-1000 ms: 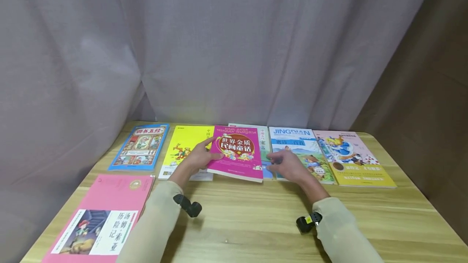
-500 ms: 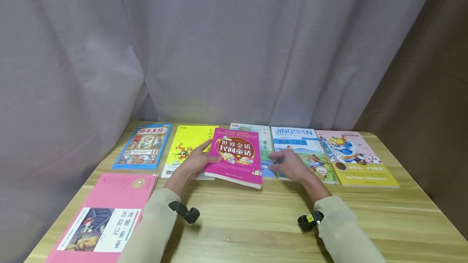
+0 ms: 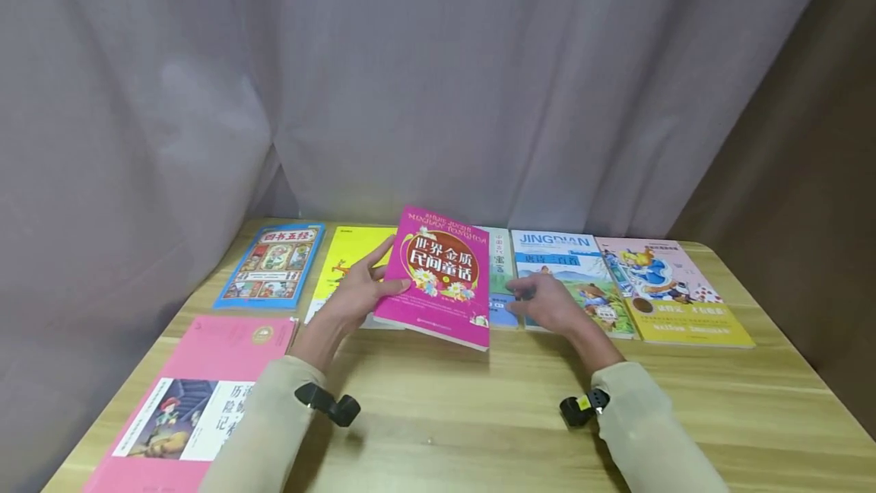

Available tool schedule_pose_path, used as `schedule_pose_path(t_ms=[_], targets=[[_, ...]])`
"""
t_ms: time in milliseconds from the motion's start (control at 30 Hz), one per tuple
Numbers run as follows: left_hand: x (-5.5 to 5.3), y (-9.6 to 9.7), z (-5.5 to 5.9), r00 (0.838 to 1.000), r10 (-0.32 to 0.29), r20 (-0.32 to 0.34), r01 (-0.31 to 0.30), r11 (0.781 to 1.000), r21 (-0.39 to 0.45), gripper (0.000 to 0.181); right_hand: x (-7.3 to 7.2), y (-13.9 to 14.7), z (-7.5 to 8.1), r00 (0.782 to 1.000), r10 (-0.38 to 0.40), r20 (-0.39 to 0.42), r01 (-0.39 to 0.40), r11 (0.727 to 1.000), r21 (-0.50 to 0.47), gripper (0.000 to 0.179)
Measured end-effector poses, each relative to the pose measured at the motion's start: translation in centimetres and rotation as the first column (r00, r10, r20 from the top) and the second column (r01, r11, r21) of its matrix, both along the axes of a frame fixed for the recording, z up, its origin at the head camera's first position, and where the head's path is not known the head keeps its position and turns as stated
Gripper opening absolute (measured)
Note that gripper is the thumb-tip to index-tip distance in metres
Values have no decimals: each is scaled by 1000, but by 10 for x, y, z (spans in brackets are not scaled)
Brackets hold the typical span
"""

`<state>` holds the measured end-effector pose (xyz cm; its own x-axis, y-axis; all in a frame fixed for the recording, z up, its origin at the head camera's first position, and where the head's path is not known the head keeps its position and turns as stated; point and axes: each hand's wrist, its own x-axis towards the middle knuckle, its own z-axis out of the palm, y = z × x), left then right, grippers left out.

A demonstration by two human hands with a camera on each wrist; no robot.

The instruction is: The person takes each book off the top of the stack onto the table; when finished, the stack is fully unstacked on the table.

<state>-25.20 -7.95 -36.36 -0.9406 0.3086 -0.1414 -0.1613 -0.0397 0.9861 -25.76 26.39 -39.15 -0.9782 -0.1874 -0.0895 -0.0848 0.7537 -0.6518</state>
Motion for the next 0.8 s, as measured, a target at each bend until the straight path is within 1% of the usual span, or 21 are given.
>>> schedule_pose_path(t_ms=[67, 167, 267, 367, 433, 533, 667, 800], targets=[[4, -5, 13, 1000, -5, -26, 6, 1000, 15, 89, -1, 0, 2, 1000, 8, -9, -8, 1000, 4, 51], [12, -14, 29, 998, -10, -64, 12, 999, 35, 90, -1, 1, 3, 1000, 17, -7, -17, 1000, 7, 52], [21, -23, 40, 996, -7, -85, 12, 998, 57, 90, -1, 1, 2, 1000, 15, -3, -15, 1000, 10, 53], [30, -33, 46, 995, -7, -101, 12, 998, 56, 90, -2, 1, 2, 1000, 23, -6, -23, 1000, 11, 53], [37, -39, 48, 995, -5, -103, 9, 999, 41, 90, -2, 2, 1, 1000, 26, -10, -26, 1000, 9, 53], [49, -49, 48, 995, -5, -103, 4, 1000, -9, 88, -2, 2, 0, 1000, 28, -13, -28, 1000, 11, 52], [67, -61, 44, 997, -8, -79, 4, 999, -42, 87, -1, 2, 0, 999, 36, -10, -36, 999, 5, 52], [87, -72, 39, 998, -1, -66, -5, 997, -82, 87, 0, 3, 2, 999, 48, -26, -48, 999, 1, 52]])
